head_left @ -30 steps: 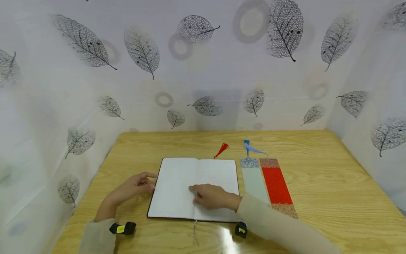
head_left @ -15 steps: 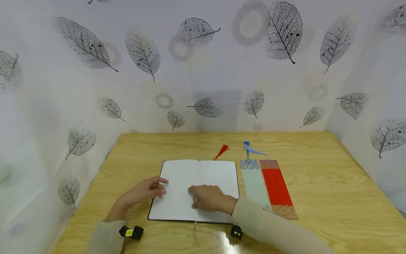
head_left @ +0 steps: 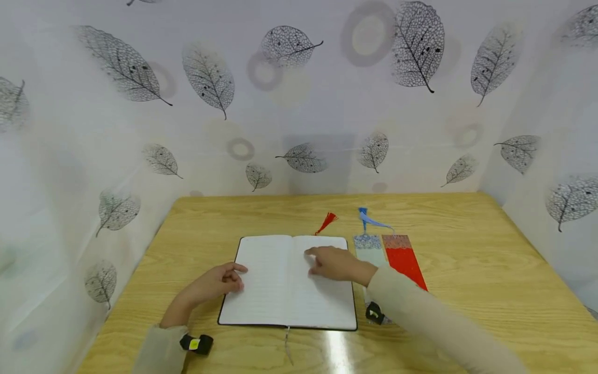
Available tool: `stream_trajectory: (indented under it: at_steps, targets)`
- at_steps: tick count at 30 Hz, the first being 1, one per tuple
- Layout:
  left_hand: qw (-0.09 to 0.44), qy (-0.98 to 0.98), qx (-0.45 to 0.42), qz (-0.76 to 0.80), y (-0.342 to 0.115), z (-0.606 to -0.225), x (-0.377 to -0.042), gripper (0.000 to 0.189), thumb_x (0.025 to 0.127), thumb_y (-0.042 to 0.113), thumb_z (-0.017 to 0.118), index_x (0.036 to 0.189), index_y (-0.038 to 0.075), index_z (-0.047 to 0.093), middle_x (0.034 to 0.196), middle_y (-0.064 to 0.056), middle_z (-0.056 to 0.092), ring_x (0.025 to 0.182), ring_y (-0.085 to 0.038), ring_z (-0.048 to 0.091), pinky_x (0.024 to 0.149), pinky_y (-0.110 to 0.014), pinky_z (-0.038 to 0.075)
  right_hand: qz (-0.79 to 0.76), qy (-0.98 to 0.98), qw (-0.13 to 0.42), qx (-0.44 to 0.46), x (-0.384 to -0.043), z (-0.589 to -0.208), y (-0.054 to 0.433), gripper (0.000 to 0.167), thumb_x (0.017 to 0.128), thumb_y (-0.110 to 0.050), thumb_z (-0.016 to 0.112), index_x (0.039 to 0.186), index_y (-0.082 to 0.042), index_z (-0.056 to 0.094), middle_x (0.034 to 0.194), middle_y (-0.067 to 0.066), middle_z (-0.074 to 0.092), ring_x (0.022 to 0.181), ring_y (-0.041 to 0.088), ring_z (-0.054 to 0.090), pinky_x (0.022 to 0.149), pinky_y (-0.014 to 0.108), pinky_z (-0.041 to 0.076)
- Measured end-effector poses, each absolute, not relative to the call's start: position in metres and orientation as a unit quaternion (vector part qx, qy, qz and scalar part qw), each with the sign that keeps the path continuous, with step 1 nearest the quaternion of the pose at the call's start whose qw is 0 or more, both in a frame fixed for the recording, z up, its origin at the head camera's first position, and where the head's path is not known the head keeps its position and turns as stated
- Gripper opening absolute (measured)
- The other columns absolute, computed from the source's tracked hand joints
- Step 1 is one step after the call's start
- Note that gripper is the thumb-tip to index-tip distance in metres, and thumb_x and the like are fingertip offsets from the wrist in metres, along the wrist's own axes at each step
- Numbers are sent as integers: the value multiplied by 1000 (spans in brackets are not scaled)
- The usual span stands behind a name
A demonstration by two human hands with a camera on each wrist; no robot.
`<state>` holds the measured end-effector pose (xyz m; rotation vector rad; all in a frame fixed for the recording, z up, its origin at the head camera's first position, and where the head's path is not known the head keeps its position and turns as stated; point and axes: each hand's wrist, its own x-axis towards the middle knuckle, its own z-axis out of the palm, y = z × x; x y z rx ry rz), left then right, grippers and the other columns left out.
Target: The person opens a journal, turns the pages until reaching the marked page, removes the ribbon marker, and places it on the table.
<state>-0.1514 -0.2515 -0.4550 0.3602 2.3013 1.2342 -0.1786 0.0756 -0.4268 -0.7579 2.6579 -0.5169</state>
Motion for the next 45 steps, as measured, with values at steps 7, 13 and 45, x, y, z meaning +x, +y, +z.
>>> stream_trajectory:
  at_steps: [7, 13, 45]
  targets:
    - [243, 851, 140, 445, -251, -456, -151, 43, 92, 17, 65, 127, -4, 52, 93, -7, 57, 78, -12, 49, 64, -21, 42, -118, 962, 86, -232, -210, -432, 125, 42, 96, -30, 60, 132, -7, 58, 125, 21, 53, 115, 39, 46, 91, 54, 43]
    - [244, 844, 144, 456, -251, -457, -151, 44, 93, 17, 64, 129, -4, 50, 93, -8, 57, 78, -12, 50, 65, -20, 42, -140, 956, 114, -230, -215, -435, 142, 45, 99, -35, 54, 134, -8, 55, 130, 23, 49, 119, 43, 40, 94, 58, 37]
    - [251, 847, 138, 447, -251, -456, -152, 42, 95, 16, 61, 130, -4, 51, 94, -8, 58, 80, -14, 51, 66, -22, 43, -403, 875, 133, -232, -176, -443, 164, 41, 101, -25, 51, 129, 5, 56, 115, 16, 65, 96, 21, 60, 78, 28, 51]
